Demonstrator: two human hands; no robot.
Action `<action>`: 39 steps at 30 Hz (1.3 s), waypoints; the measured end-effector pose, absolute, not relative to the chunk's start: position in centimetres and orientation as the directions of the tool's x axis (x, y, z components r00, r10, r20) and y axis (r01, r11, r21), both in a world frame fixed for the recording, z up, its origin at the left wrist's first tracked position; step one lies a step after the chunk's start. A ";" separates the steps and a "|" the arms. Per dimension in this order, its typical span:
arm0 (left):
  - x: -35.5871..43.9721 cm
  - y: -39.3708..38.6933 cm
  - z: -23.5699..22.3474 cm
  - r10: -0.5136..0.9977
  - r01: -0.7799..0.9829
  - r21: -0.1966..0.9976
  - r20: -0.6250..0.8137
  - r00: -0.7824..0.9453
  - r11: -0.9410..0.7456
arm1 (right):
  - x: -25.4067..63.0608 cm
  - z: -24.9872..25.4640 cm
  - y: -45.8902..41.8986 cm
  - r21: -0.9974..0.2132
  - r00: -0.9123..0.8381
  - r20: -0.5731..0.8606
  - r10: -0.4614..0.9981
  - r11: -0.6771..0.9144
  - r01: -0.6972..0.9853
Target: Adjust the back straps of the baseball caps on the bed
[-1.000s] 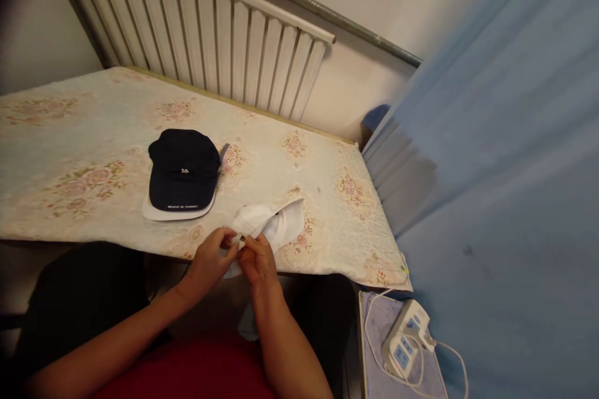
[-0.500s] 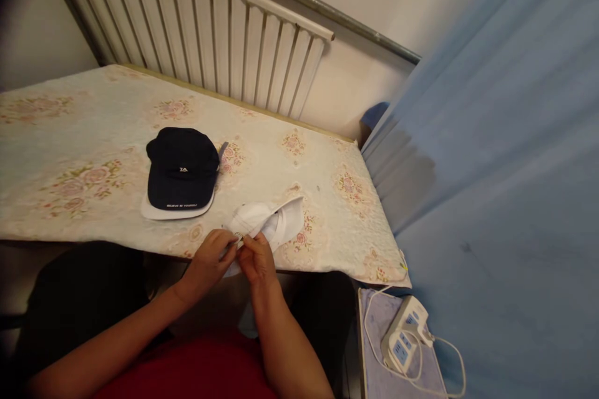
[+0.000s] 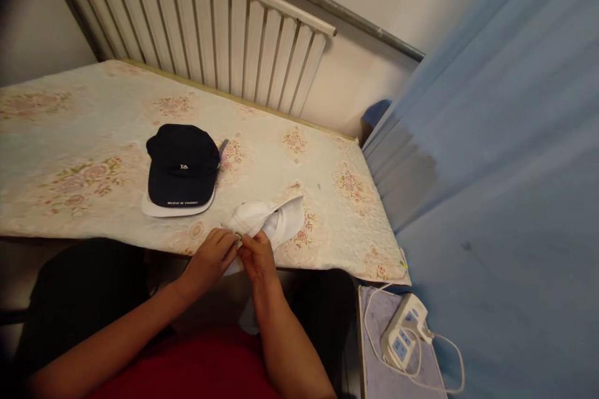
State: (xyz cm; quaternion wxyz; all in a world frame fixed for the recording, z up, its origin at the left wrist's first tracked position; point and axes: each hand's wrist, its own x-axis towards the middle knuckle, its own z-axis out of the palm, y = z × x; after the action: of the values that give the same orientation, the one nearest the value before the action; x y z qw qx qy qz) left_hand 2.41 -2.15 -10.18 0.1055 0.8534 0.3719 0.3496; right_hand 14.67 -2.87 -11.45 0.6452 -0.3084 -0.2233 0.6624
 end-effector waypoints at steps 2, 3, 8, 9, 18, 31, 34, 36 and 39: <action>2.4 -2.1 -10.3 0.716 0.579 0.429 0.506 0.481 -0.693 | 14.8 -11.7 -2.9 -0.713 0.030 -0.137 0.990 -0.077 -0.697; 2.3 -2.1 -10.4 0.721 0.586 0.430 0.505 0.475 -0.687 | 14.8 -11.8 -2.9 -0.720 0.034 -0.146 0.989 -0.083 -0.689; 2.2 -2.2 -11.0 0.739 0.587 0.459 0.512 0.438 -0.667 | 15.0 -11.9 -2.9 -0.752 0.040 -0.182 0.983 -0.112 -0.649; 2.1 -2.2 -11.1 0.734 0.584 0.456 0.515 0.443 -0.672 | 14.9 -11.9 -2.9 -0.757 0.044 -0.181 0.983 -0.111 -0.644; 1.9 -2.3 -10.9 0.705 0.572 0.428 0.540 0.460 -0.700 | 14.8 -11.2 -3.2 -0.775 0.054 -0.177 0.983 -0.105 -0.623; 1.7 -2.2 -11.0 0.651 0.516 0.403 0.549 0.525 -0.756 | 14.9 -11.6 -3.1 -0.790 0.077 -0.181 0.981 -0.098 -0.606; 1.8 -2.1 -11.0 0.658 0.519 0.409 0.527 0.537 -0.751 | 15.1 -11.8 -3.1 -0.802 0.078 -0.183 0.980 -0.104 -0.588; 1.9 -2.0 -11.2 0.693 0.519 0.460 0.514 0.506 -0.721 | 15.2 -11.9 -3.1 -0.811 0.076 -0.181 0.981 -0.105 -0.576; 2.0 -1.8 -11.7 0.768 0.509 0.576 0.499 0.401 -0.640 | 15.2 -12.1 -3.0 -0.820 0.075 -0.175 0.982 -0.104 -0.562</action>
State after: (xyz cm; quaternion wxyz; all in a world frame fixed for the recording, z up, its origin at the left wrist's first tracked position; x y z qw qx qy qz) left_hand 2.04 -1.82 -11.75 0.1685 0.8198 0.3895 0.3845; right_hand 15.18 -3.02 -12.09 0.6154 -0.3983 -0.2633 0.6272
